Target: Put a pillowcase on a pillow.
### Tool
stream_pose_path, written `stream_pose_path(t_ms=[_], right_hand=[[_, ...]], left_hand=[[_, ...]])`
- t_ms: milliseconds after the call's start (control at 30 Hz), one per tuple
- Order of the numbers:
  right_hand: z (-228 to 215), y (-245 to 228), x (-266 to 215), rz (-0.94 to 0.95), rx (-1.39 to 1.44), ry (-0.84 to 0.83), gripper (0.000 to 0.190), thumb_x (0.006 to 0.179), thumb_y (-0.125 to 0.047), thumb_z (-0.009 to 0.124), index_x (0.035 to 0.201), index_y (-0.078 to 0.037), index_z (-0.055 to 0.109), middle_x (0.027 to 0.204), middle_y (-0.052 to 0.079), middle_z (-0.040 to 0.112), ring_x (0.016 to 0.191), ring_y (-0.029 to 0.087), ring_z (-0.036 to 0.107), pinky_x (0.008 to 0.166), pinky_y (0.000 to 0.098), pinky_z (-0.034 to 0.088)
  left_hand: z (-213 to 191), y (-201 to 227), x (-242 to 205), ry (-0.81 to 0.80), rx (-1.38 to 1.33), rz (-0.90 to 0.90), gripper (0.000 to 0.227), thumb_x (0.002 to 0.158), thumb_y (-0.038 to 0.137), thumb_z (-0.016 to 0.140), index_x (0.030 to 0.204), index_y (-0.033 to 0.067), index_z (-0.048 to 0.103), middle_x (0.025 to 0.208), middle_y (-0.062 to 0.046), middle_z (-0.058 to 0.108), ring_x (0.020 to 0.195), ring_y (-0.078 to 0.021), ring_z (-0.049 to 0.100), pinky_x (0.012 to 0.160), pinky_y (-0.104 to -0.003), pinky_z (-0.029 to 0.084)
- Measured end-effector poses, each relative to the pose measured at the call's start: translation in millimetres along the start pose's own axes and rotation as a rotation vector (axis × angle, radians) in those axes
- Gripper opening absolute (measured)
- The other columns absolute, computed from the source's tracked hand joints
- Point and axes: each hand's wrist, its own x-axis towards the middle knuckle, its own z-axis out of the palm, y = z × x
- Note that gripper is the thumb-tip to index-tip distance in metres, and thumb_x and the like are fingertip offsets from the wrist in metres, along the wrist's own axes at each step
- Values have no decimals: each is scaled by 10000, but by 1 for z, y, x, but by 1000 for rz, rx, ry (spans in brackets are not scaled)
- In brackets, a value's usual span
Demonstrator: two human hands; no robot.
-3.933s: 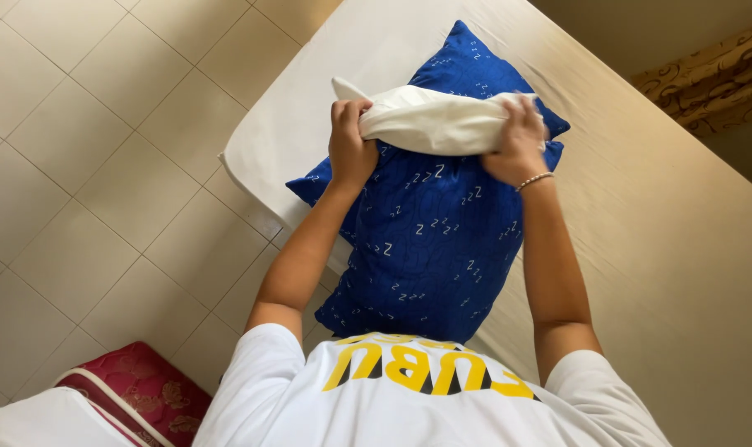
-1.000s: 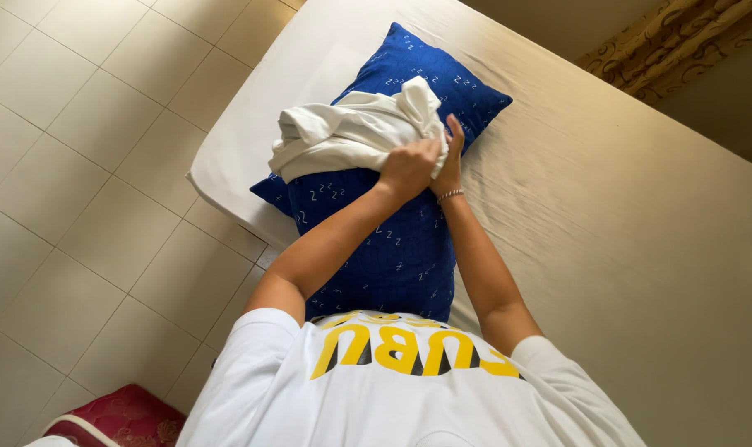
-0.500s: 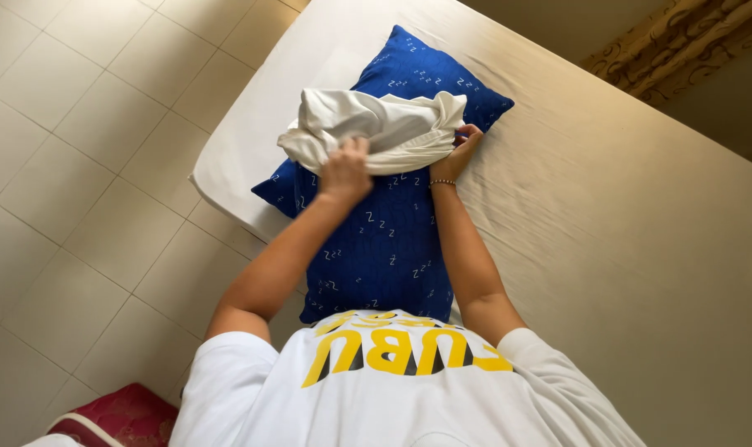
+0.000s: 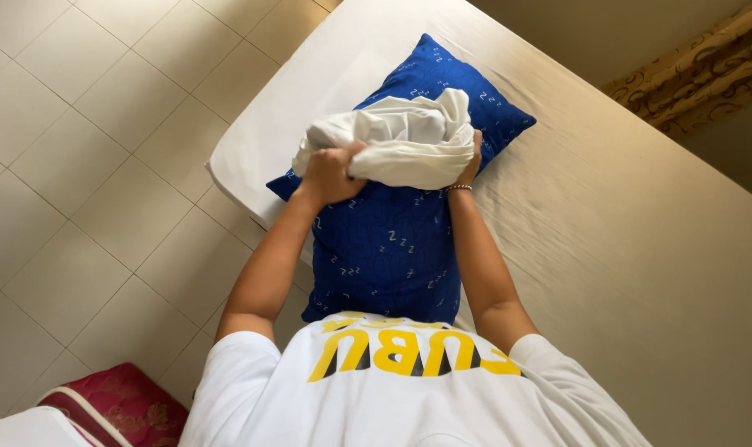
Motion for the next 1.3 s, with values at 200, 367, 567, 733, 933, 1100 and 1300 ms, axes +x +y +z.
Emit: stream_pose_path(t_ms=[200, 367, 567, 733, 933, 1100, 1300], right_hand=[[10, 115, 42, 183, -96, -69, 233, 944, -255, 721, 839, -84, 602, 762, 110, 674, 669, 191, 577, 623, 374, 475], [-3, 119, 30, 399, -181, 21, 298, 904, -317, 737, 808, -69, 603, 771, 106, 678, 676, 160, 544, 623, 346, 455], [2, 44, -3, 478, 870, 211, 354, 1004, -362, 537, 1012, -33, 668, 989, 86, 705, 880, 175, 651, 797, 339, 545], [-17, -10, -28, 439, 1077, 217, 415, 1058, -344, 396, 1200, -59, 662, 1160, 60, 682, 1030, 146, 664, 929, 321, 541], [-30, 44, -25, 336, 713, 234, 337, 1165, -295, 377, 1045, -48, 573, 1028, 40, 564, 1013, 174, 555, 954, 356, 498], [-86, -1, -28, -286, -301, 18, 293, 944, -48, 524, 1229, -61, 590, 1280, 154, 560, 1172, 310, 524, 988, 402, 438], [-119, -28, 0, -291, -571, -518, 341, 798, 5, 589, 1103, -105, 696, 1287, 111, 632, 1111, 351, 601, 899, 447, 485]], left_hand=[[13, 87, -29, -418, 50, 107, 455, 807, 265, 712, 1188, 23, 650, 703, -211, 702, 683, -387, 720, 662, -468, 583], [-7, 113, -60, -478, -49, -180, 508, 959, 415, 652, 1217, -18, 589, 870, -280, 713, 827, -427, 720, 805, -485, 567], [-21, 9, -46, -2, -8, -622, 699, 948, 485, 582, 1388, -48, 477, 997, -328, 705, 884, -464, 706, 752, -498, 570], [4, -78, -14, 117, 86, -823, 597, 1010, 531, 505, 1207, -20, 619, 903, -265, 735, 782, -405, 720, 676, -486, 567], [135, -237, -34, 519, -564, -1262, 491, 1017, 374, 454, 988, -43, 711, 999, -236, 770, 846, -311, 740, 679, -418, 575], [102, -111, -43, 585, -536, -913, 478, 1007, 361, 553, 1312, 4, 459, 1191, -239, 623, 1018, -340, 629, 878, -439, 504], [69, -73, -84, 281, -312, -290, 621, 768, 76, 612, 1382, 58, 524, 1349, -192, 603, 1297, -393, 568, 1135, -568, 281]])
